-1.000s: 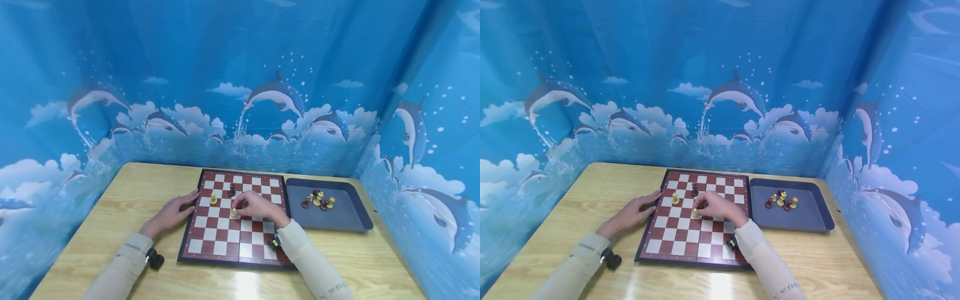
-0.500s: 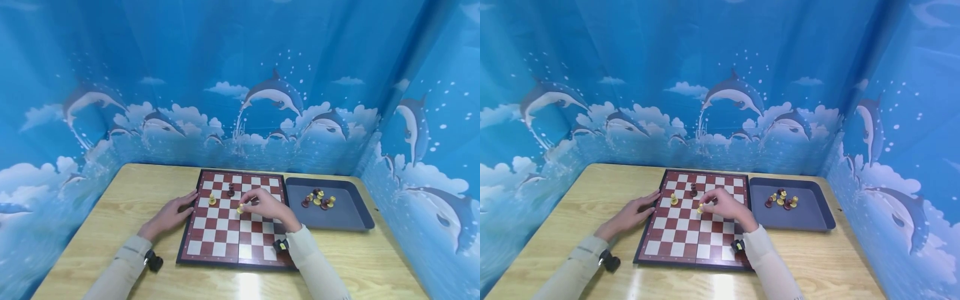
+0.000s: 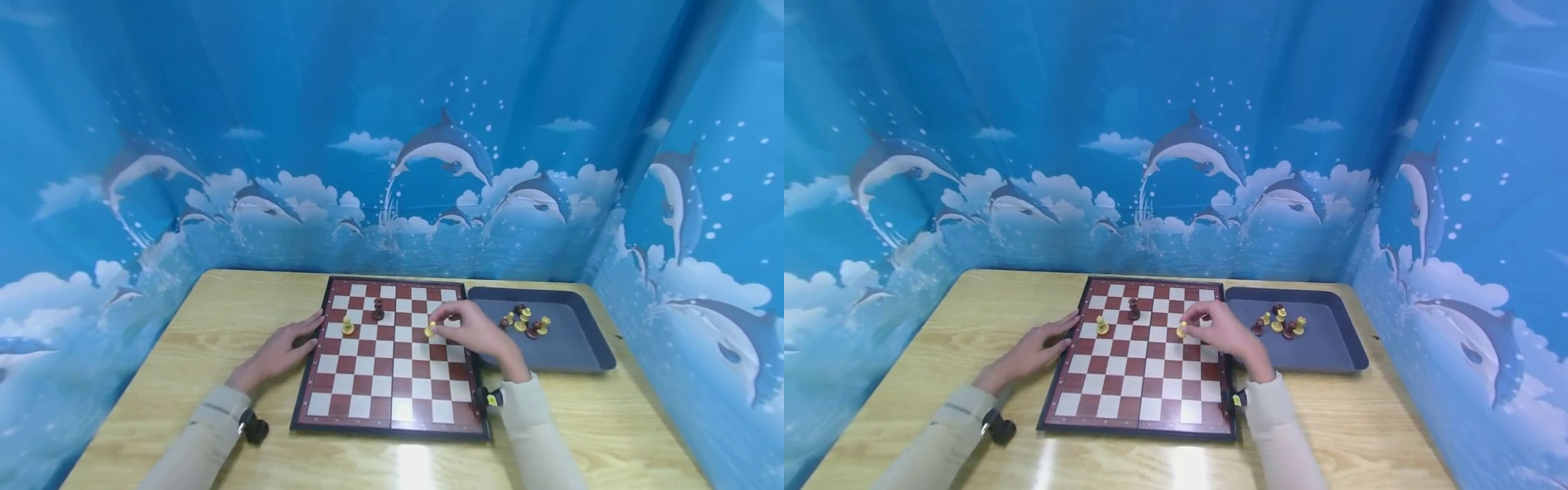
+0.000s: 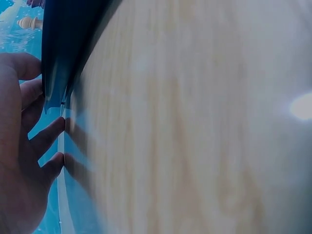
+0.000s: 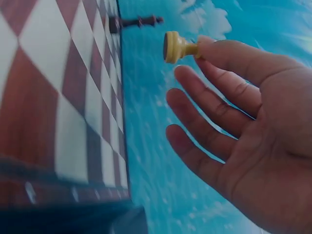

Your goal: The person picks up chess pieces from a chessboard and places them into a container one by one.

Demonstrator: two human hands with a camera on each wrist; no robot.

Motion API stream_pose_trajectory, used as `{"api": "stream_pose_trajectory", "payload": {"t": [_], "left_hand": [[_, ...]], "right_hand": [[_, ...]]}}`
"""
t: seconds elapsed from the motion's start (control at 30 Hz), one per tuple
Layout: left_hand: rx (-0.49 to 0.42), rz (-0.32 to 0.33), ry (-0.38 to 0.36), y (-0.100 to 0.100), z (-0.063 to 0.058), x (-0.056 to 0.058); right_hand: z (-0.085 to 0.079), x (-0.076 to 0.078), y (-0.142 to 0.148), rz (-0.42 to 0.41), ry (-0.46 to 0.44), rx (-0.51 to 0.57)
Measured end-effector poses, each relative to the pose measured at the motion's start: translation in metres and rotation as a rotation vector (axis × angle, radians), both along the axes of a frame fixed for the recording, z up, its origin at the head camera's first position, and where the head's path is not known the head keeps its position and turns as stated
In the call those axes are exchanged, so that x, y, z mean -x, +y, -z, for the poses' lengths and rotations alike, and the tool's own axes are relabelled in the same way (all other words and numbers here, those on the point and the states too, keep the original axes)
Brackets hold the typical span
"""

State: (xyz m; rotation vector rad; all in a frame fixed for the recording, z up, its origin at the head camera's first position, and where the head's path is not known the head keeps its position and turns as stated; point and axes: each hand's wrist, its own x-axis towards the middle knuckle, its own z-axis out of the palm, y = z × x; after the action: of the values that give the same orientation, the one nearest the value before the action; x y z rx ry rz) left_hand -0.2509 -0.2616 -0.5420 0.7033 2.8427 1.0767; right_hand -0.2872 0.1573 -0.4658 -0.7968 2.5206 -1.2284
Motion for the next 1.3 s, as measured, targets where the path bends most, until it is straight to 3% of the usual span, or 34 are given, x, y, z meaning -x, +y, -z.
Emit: {"api": "stream_pose_trajectory", "payload": {"t": [0.5,0.9,1.3], "left_hand": [[-0.010,-0.019,0.003,0.000,-0.003,-0.001],[-0.020,-0.019,-0.012,0.004,-0.001,-0.001],[-0.018,-0.021,-0.014,0.004,0.001,0.000]], "right_hand": [[-0.019,0.000,0.066,0.279,0.142,-0.085],[-0.017,-0.005,0.124,0.501,0.161,-0.172],[-0.010,-0.015,0.170,0.656,0.187,-0.113]]}}
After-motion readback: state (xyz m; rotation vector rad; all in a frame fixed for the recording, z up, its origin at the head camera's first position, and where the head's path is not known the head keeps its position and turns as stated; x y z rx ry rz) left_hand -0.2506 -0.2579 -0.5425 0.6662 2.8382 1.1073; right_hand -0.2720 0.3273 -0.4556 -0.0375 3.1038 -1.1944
